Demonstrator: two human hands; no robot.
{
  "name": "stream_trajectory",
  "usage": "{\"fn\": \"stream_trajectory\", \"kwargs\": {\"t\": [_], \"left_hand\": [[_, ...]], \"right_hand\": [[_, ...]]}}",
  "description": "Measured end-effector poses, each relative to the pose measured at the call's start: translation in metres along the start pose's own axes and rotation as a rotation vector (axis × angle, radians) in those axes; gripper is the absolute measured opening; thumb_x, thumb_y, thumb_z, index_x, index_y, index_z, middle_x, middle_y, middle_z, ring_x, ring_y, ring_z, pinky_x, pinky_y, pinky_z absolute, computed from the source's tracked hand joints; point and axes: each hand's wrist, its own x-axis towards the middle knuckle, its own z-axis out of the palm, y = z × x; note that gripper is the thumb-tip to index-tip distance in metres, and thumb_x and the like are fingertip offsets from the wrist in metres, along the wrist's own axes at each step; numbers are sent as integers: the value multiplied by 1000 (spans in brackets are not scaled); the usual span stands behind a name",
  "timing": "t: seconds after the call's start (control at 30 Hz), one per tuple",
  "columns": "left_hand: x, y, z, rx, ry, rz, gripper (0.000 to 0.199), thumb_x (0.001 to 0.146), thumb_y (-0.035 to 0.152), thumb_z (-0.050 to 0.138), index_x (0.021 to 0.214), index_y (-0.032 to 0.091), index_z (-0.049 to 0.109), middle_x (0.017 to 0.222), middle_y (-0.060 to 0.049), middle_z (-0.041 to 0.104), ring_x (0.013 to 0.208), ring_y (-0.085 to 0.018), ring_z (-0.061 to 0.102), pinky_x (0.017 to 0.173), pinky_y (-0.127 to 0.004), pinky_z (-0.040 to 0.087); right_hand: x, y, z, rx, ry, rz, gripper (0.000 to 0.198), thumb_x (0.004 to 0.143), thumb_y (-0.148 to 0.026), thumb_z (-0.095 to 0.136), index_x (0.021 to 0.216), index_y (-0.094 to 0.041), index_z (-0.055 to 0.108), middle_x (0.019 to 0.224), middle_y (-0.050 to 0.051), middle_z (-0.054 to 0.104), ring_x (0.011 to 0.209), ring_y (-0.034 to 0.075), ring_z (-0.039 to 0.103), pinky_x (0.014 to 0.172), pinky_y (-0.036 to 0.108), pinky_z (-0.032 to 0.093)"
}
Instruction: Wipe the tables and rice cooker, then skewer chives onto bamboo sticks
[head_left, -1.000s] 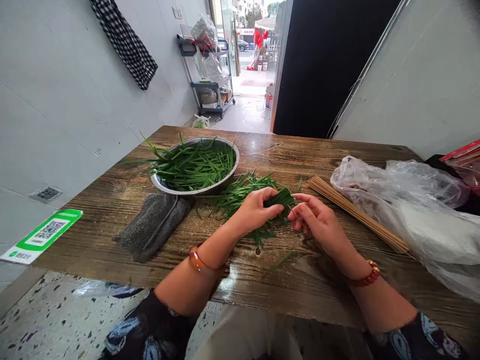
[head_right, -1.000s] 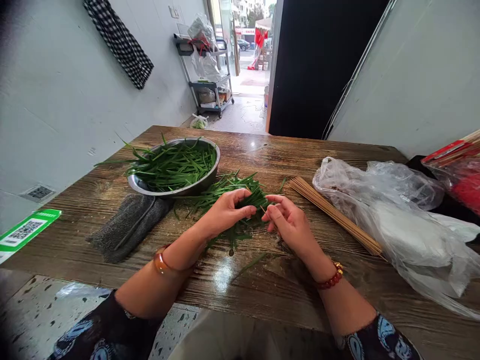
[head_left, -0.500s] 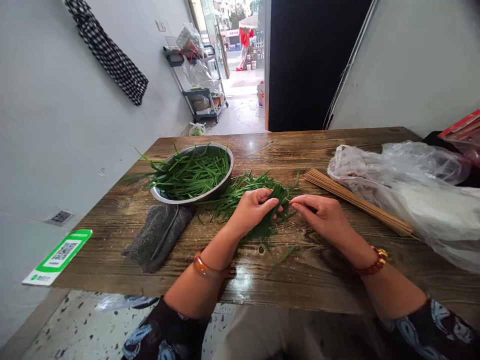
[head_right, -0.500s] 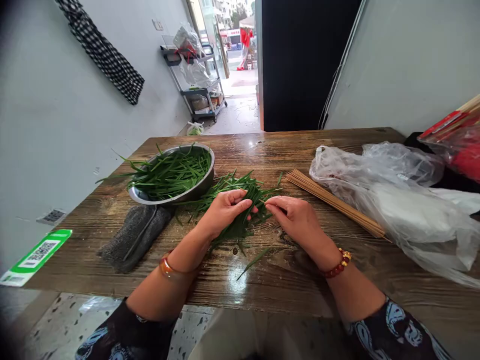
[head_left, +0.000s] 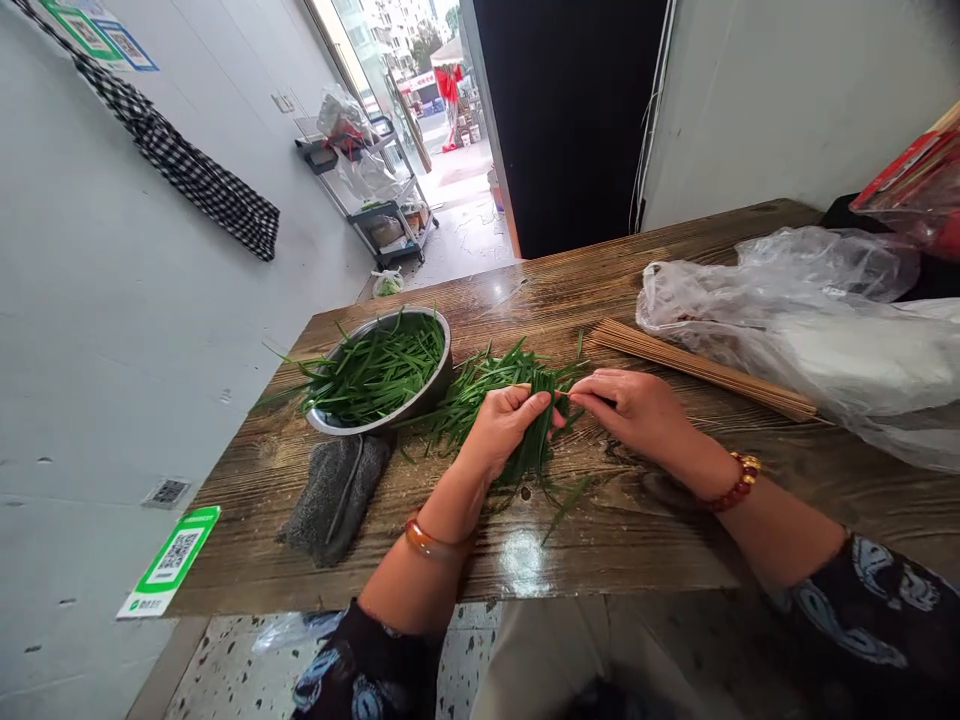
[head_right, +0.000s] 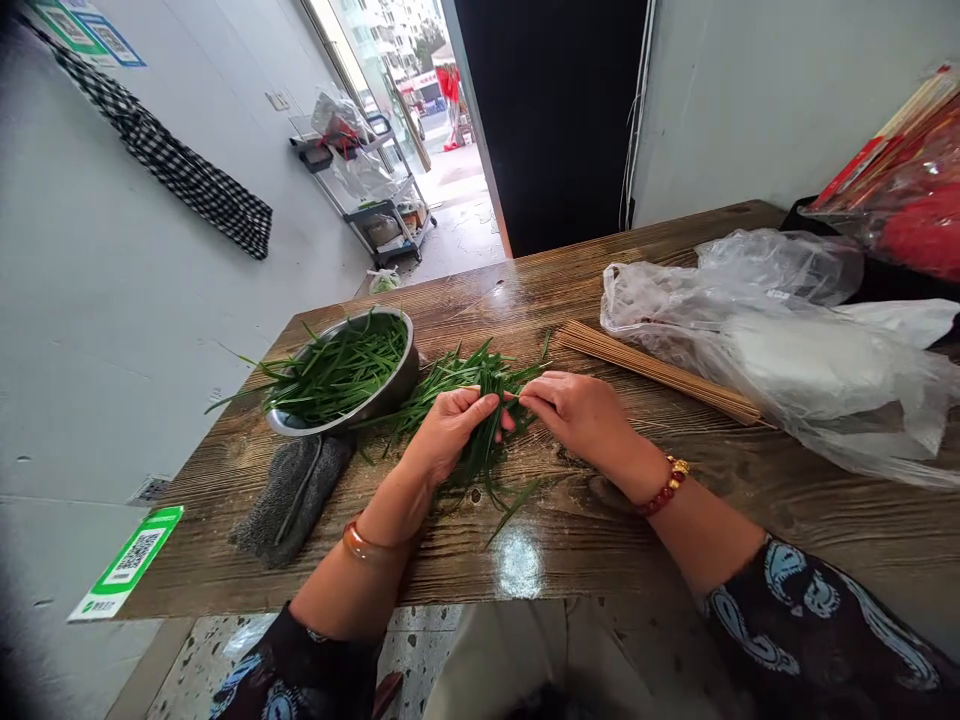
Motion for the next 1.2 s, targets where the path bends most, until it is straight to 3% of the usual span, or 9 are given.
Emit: {"fn": "stream_trajectory", "kwargs": {"t": [0.17,0.27,0.43,0.6,0.77,0.87,1.0,1.1,1.2], "left_hand": [[-1,-1,4,-48,-15,40,39,77,47,72,87,10,71,73,-7,73,59,-11,62,57,-21,49],[-2,0,7,-38,-67,72,36,77,45,73,90,11,68,74,-6,71,64,-13,65,63,-24,51],[-2,-3,16,250,-96,151,31,87,42,60,75,14,63,64,-1,63,54,-10,57,55,-23,45],[-3,-4,21,580,-25,300,22,82,34,66,71,15,65,72,-1,66,70,-14,58,69,-25,45],[-3,2,6,419,46,272,31,88,39,58,105,16,68,91,-6,72,81,-16,64,77,-28,50],[3,1,-9,278,165,221,36,90,43,53,104,13,66,86,-6,70,72,-14,64,69,-27,53],[13,-9,-26,263,274,216,32,87,42,58,99,14,66,82,-5,68,68,-13,65,64,-25,53],[20,-14,-34,401,357,269,26,85,36,60,97,14,68,84,-5,70,72,-14,66,68,-25,52],[22,-17,-37,514,401,317,24,86,32,58,98,15,69,89,-7,70,77,-16,66,72,-27,52]], "right_hand": [[3,-2,1,64,-9,54,22,96,-27,51,85,-19,69,88,5,72,81,18,65,72,29,44],[6,-3,-1,140,1,146,17,92,-29,56,96,-19,69,81,3,71,71,16,63,66,28,43],[7,-7,-3,238,3,197,30,89,-35,59,113,-19,69,72,0,69,59,14,57,60,26,42],[7,-9,-4,267,68,110,24,90,-35,58,99,-20,74,92,4,76,77,17,66,68,28,46],[10,1,-25,178,306,210,22,89,-38,58,86,-21,73,71,2,69,62,15,58,56,28,43],[8,8,-44,232,394,256,24,89,-42,58,84,-23,71,64,0,63,55,14,52,50,27,38],[3,10,-61,389,252,231,29,93,-45,53,99,-25,73,61,-1,58,48,11,46,44,26,33],[2,7,-62,330,143,187,31,93,-43,54,110,-27,73,65,-1,62,51,12,50,47,27,35],[4,5,-53,236,90,145,30,91,-42,56,108,-26,74,73,0,69,58,14,58,53,28,41]]}}
